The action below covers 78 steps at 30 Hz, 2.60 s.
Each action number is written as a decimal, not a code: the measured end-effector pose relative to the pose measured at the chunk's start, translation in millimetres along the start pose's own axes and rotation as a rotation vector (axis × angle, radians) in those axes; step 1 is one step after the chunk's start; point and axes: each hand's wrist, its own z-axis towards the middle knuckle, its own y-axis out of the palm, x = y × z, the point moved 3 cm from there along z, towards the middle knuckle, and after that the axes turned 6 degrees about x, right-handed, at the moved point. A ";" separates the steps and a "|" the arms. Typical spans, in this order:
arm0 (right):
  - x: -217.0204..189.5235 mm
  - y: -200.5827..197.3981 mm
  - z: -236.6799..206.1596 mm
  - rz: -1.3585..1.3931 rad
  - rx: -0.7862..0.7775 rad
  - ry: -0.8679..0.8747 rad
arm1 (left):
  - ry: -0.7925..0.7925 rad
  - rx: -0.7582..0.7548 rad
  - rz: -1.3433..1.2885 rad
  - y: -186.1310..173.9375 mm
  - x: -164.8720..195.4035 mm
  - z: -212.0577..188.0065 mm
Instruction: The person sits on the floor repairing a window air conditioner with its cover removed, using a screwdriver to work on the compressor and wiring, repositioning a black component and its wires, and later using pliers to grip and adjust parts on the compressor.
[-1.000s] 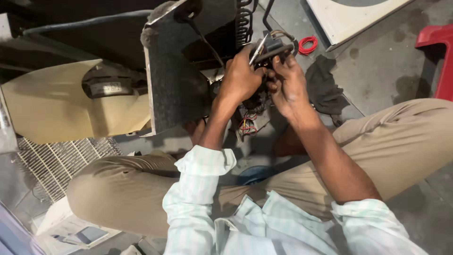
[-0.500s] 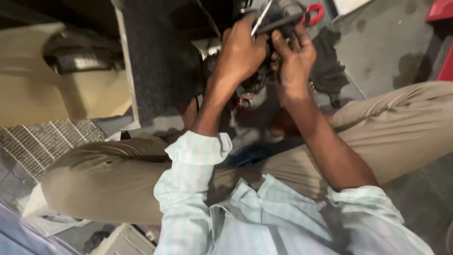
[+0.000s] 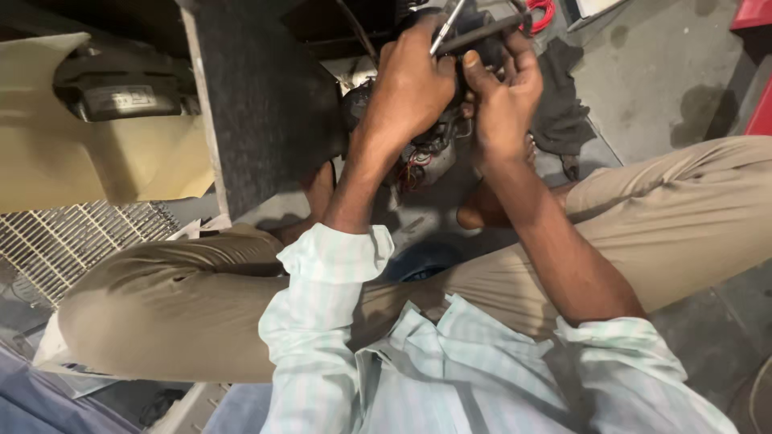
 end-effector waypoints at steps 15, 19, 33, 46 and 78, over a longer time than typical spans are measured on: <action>-33.2 3.0 -6.7 -0.037 -0.180 0.173 | 0.053 0.052 0.032 3.6 -10.1 1.6; -31.2 4.4 -6.1 -0.088 -0.184 0.104 | 0.011 0.023 -0.011 3.0 -12.1 1.3; -14.1 3.3 -8.1 0.020 -0.091 0.152 | -0.035 -0.026 -0.092 -3.9 -3.4 2.2; -6.4 -17.1 -18.0 0.060 -0.072 0.086 | 0.006 -0.004 -0.120 -2.6 -10.5 3.0; 8.4 8.3 -6.5 -0.041 -0.080 -0.068 | -0.192 0.033 -0.063 4.8 -18.8 7.4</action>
